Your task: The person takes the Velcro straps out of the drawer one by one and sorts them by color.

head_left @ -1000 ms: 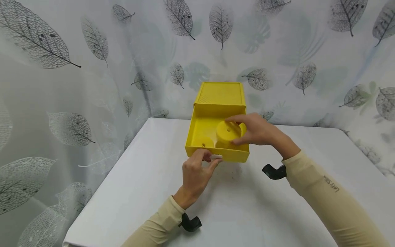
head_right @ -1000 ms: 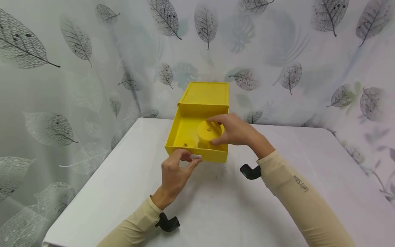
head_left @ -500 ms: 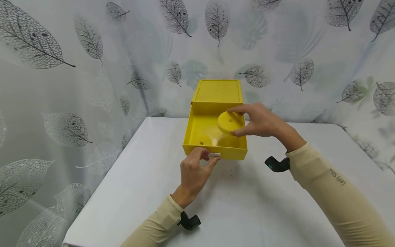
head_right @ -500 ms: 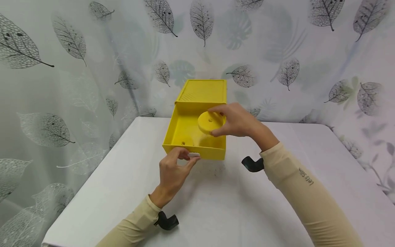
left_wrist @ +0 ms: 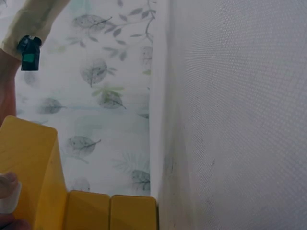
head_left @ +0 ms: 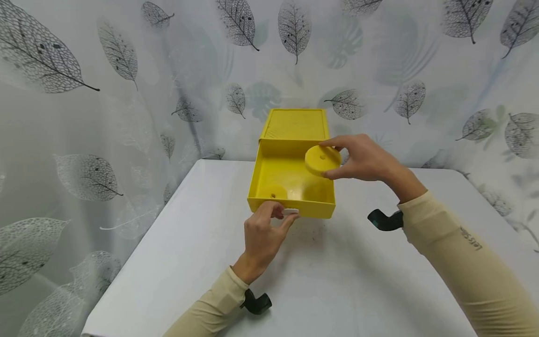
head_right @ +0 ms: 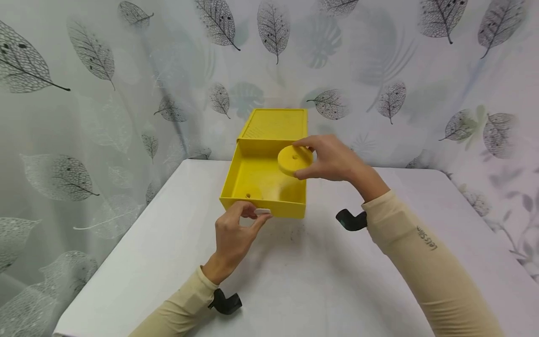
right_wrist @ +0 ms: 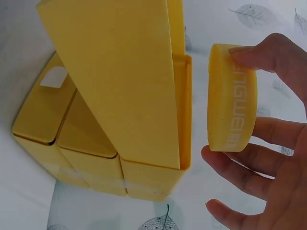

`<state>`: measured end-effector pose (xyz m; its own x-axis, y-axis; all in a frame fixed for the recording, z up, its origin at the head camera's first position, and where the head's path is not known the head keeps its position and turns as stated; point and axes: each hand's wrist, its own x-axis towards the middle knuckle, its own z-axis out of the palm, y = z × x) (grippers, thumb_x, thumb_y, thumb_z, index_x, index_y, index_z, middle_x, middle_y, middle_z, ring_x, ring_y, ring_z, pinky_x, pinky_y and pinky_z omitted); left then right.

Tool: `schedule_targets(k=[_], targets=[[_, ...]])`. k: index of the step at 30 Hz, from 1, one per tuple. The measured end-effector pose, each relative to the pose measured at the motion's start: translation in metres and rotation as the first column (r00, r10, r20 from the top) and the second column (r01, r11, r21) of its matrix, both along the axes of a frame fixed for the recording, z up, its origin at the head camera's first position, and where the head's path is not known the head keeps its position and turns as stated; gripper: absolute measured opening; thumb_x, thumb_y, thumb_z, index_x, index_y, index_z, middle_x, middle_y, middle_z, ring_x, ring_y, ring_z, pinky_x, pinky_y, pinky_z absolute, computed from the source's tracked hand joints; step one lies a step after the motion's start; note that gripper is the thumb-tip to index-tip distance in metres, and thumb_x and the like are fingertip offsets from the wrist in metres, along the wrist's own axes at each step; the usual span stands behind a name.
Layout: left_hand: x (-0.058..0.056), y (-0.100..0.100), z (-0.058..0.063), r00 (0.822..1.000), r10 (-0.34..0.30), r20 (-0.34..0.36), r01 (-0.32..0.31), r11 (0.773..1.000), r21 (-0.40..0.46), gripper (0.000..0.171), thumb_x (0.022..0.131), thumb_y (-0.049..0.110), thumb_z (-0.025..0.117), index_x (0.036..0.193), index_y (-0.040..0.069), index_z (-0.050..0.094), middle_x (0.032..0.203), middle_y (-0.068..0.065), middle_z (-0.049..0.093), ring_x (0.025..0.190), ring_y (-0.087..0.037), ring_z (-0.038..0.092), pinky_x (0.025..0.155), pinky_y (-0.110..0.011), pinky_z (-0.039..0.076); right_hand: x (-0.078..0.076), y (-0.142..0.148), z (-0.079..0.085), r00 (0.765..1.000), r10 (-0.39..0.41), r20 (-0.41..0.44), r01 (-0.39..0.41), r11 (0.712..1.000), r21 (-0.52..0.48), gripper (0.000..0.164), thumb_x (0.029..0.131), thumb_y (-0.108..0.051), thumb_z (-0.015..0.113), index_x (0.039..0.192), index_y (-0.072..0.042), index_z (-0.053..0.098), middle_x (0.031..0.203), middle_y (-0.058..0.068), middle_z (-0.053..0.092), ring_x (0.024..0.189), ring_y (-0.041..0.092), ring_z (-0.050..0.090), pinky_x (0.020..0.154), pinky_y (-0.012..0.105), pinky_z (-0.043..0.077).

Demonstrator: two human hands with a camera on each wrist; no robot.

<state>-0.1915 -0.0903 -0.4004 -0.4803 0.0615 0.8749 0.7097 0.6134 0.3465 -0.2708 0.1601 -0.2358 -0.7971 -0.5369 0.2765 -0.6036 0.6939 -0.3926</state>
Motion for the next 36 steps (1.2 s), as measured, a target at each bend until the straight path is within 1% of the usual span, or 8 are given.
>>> schedule_targets(k=[3,8,13,25,30,36], targets=[[-0.001,0.0,0.0,1.0,0.003,-0.007,-0.003,1.0,0.001,0.039,0.078,0.018,0.095,0.094,0.003,0.063,0.085,-0.006,0.067,0.075,-0.018,0.07,0.067,-0.031,0.06,0.0,0.004,0.002,1.0,-0.013,-0.005,0.013,1.0,0.009,0.072,0.081,-0.03,0.091,0.141,-0.001,0.063,0.129,0.018,0.067,0.114,0.035,0.059,0.092,0.055,0.052],[0.0,0.0,-0.001,1.0,0.003,-0.021,-0.003,1.0,0.008,0.04,0.076,0.017,0.096,0.093,0.002,0.063,0.085,-0.007,0.067,0.074,-0.019,0.07,0.065,-0.033,0.06,-0.002,0.01,0.005,0.999,-0.049,0.01,0.048,0.999,0.018,0.073,0.082,-0.031,0.09,0.142,-0.001,0.061,0.129,0.02,0.066,0.115,0.037,0.057,0.091,0.055,0.051],[0.0,-0.001,-0.001,1.0,0.001,-0.022,-0.001,1.0,0.009,0.039,0.077,0.017,0.095,0.093,0.001,0.063,0.085,-0.008,0.068,0.074,-0.019,0.07,0.065,-0.033,0.06,-0.007,0.017,0.005,0.995,-0.093,0.018,0.093,0.995,0.029,0.073,0.082,-0.029,0.089,0.143,-0.002,0.061,0.13,0.02,0.065,0.114,0.036,0.056,0.088,0.053,0.051],[-0.001,-0.001,-0.003,0.999,-0.003,-0.034,0.004,1.0,0.012,0.04,0.075,0.016,0.096,0.092,0.001,0.063,0.084,-0.009,0.068,0.072,-0.02,0.07,0.063,-0.035,0.06,-0.016,0.037,0.0,0.987,-0.159,0.031,0.158,0.987,0.012,0.07,0.085,-0.031,0.086,0.144,-0.003,0.06,0.132,0.022,0.062,0.116,0.039,0.054,0.086,0.053,0.049],[-0.001,-0.002,-0.003,0.999,-0.009,-0.036,0.01,1.0,0.018,0.04,0.075,0.014,0.096,0.092,0.001,0.063,0.084,-0.008,0.067,0.072,-0.02,0.069,0.063,-0.035,0.06,-0.024,0.044,-0.006,0.98,-0.191,0.053,0.191,0.982,0.013,0.072,0.087,-0.034,0.085,0.145,-0.003,0.059,0.134,0.024,0.06,0.116,0.041,0.053,0.085,0.053,0.049],[-0.003,-0.001,-0.002,0.999,-0.017,-0.031,0.018,1.0,0.012,0.04,0.075,0.014,0.096,0.093,0.0,0.063,0.084,-0.01,0.068,0.072,-0.02,0.07,0.064,-0.035,0.061,-0.034,0.054,-0.012,0.973,-0.221,0.071,0.221,0.975,0.013,0.073,0.087,-0.037,0.085,0.146,-0.003,0.058,0.136,0.025,0.059,0.119,0.043,0.052,0.088,0.057,0.047]])
